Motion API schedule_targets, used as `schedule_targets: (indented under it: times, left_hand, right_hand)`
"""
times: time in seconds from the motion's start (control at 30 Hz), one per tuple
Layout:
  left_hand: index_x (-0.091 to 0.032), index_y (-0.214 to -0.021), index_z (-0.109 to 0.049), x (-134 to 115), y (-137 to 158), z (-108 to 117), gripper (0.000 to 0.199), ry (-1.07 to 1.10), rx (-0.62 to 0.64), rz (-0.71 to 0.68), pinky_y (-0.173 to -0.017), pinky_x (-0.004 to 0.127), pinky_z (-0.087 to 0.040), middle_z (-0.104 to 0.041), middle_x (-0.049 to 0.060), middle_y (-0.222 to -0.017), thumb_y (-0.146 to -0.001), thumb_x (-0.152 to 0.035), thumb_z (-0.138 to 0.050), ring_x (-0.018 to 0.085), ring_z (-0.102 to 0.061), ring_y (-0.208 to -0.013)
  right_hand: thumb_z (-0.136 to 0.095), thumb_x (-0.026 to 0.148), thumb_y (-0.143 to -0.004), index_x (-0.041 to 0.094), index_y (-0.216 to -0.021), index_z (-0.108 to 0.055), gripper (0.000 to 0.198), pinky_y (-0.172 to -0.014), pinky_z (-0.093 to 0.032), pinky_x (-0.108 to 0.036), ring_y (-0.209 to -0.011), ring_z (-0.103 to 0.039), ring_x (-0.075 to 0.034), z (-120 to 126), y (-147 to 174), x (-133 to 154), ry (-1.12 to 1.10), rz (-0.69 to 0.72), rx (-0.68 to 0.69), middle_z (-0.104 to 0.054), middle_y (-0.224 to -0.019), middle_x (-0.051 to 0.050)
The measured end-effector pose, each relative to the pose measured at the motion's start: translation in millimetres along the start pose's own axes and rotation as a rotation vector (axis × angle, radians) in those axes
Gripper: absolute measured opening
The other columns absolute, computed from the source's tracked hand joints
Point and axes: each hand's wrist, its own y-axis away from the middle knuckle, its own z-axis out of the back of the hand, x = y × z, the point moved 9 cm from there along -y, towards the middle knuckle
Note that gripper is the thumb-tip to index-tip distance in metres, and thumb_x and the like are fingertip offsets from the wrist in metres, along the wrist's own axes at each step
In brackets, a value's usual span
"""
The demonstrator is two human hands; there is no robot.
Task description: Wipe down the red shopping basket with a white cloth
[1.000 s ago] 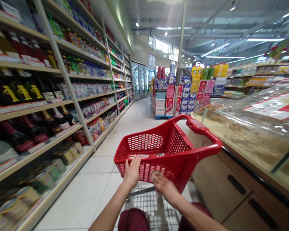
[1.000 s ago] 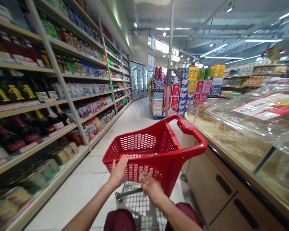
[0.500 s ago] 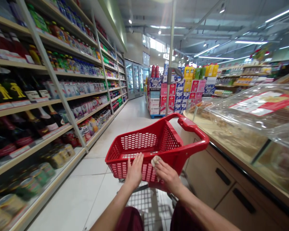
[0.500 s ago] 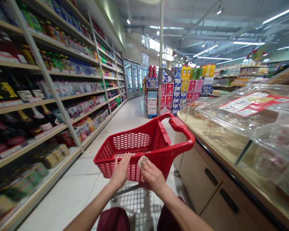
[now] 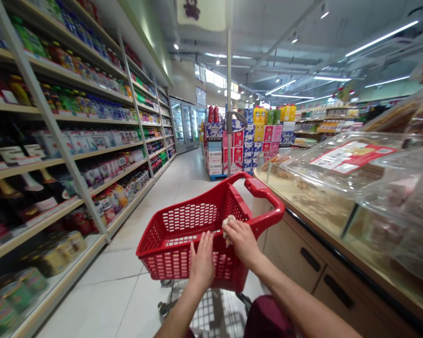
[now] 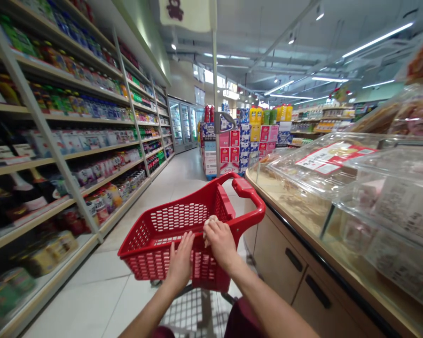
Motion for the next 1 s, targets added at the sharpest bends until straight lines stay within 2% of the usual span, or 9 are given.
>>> schedule_targets:
  times: [0.1,0.23,0.33,0.47,0.67,0.73,0.87,0.93,1.0]
  left_hand:
    - [-0.018,-0.132,-0.027,-2.5,-0.5,0.6,0.077,-0.026,-0.016,-0.003,-0.104,0.053,-0.012,-0.030,0.007,-0.139,-0.059,0.009,-0.026,0.019,-0.022,-0.129]
    - [-0.016,-0.130,-0.030,0.9,-4.2,-2.4,0.076,0.018,-0.011,0.046,-0.104,0.051,-0.014,-0.032,0.008,-0.138,-0.059,0.008,-0.026,0.018,-0.021,-0.129]
    - [-0.011,-0.129,-0.032,1.0,-9.9,-6.6,0.070,0.073,-0.013,0.098,-0.104,0.049,-0.017,-0.035,0.012,-0.136,-0.061,0.005,-0.028,0.020,-0.024,-0.128]
    - [-0.009,-0.127,-0.036,2.3,-16.1,-7.9,0.064,0.089,-0.035,0.129,-0.103,0.049,-0.018,-0.039,0.015,-0.133,-0.064,0.003,-0.028,0.023,-0.029,-0.126]
    - [-0.011,-0.130,-0.032,-1.5,-19.6,-11.0,0.067,0.076,0.038,0.124,-0.103,0.051,-0.016,-0.036,0.014,-0.135,-0.064,0.005,-0.026,0.024,-0.027,-0.126]
    - [-0.011,-0.130,-0.031,-3.2,-20.0,-11.4,0.068,0.072,0.039,0.138,-0.103,0.052,-0.015,-0.035,0.014,-0.135,-0.064,0.005,-0.027,0.024,-0.027,-0.126]
    - [-0.013,-0.129,-0.033,-2.8,-18.7,-12.5,0.065,0.060,-0.003,0.131,-0.103,0.051,-0.016,-0.037,0.013,-0.134,-0.067,0.006,-0.024,0.022,-0.027,-0.126]
    - [-0.013,-0.128,-0.034,-2.5,-17.6,-13.3,0.065,0.055,-0.022,0.112,-0.103,0.050,-0.017,-0.038,0.012,-0.134,-0.067,0.006,-0.023,0.021,-0.029,-0.125]
    - [-0.014,-0.129,-0.034,-2.8,-17.0,-13.8,0.066,0.050,-0.027,0.113,-0.103,0.049,-0.018,-0.038,0.011,-0.134,-0.067,0.006,-0.024,0.021,-0.029,-0.125]
  right_hand:
    - [-0.046,0.013,-0.080,0.022,-0.095,-0.062,0.023,-0.072,-0.039,-0.030,-0.085,-0.055,-0.018,28.6,-2.5,-56.3,0.172,-0.085,0.018,-0.064,-0.095,-0.005]
    - [-0.044,0.012,-0.077,0.019,-0.090,-0.063,0.024,-0.074,-0.038,-0.034,-0.091,-0.053,-0.022,79.3,13.0,-123.1,0.327,-0.305,-0.146,-0.060,-0.102,-0.009]
    - [-0.043,0.011,-0.073,0.017,-0.082,-0.064,0.023,-0.082,-0.038,-0.038,-0.103,-0.048,-0.024,67.8,14.5,-105.3,0.259,-0.291,-0.156,-0.055,-0.112,-0.012]
    - [-0.049,0.012,-0.067,0.020,-0.092,-0.061,0.029,-0.091,-0.033,-0.039,-0.109,-0.045,-0.024,19.4,4.5,-55.5,0.119,-0.076,0.055,-0.055,-0.116,-0.007]
    - [-0.046,0.013,-0.071,0.018,-0.087,-0.062,0.023,-0.086,-0.037,-0.043,-0.103,-0.050,-0.025,49.3,3.1,-116.2,0.274,-0.341,-0.048,-0.055,-0.115,-0.012]
    - [-0.046,0.013,-0.072,0.018,-0.090,-0.062,0.024,-0.090,-0.034,-0.044,-0.109,-0.047,-0.026,40.6,4.5,-108.2,0.261,-0.325,-0.021,-0.054,-0.116,-0.013]
    - [-0.046,0.015,-0.075,0.021,-0.097,-0.061,0.027,-0.096,-0.030,-0.041,-0.114,-0.044,-0.023,13.0,6.2,-71.8,0.196,-0.123,0.081,-0.053,-0.120,-0.007]
    - [-0.044,0.015,-0.077,0.022,-0.095,-0.061,0.026,-0.095,-0.031,-0.041,-0.110,-0.047,-0.022,22.1,6.0,-85.9,0.219,-0.137,0.056,-0.055,-0.117,-0.007]
    - [-0.042,0.016,-0.078,0.020,-0.091,-0.062,0.025,-0.092,-0.033,-0.043,-0.107,-0.049,-0.023,43.2,6.2,-115.9,0.282,-0.256,-0.026,-0.057,-0.114,-0.010]
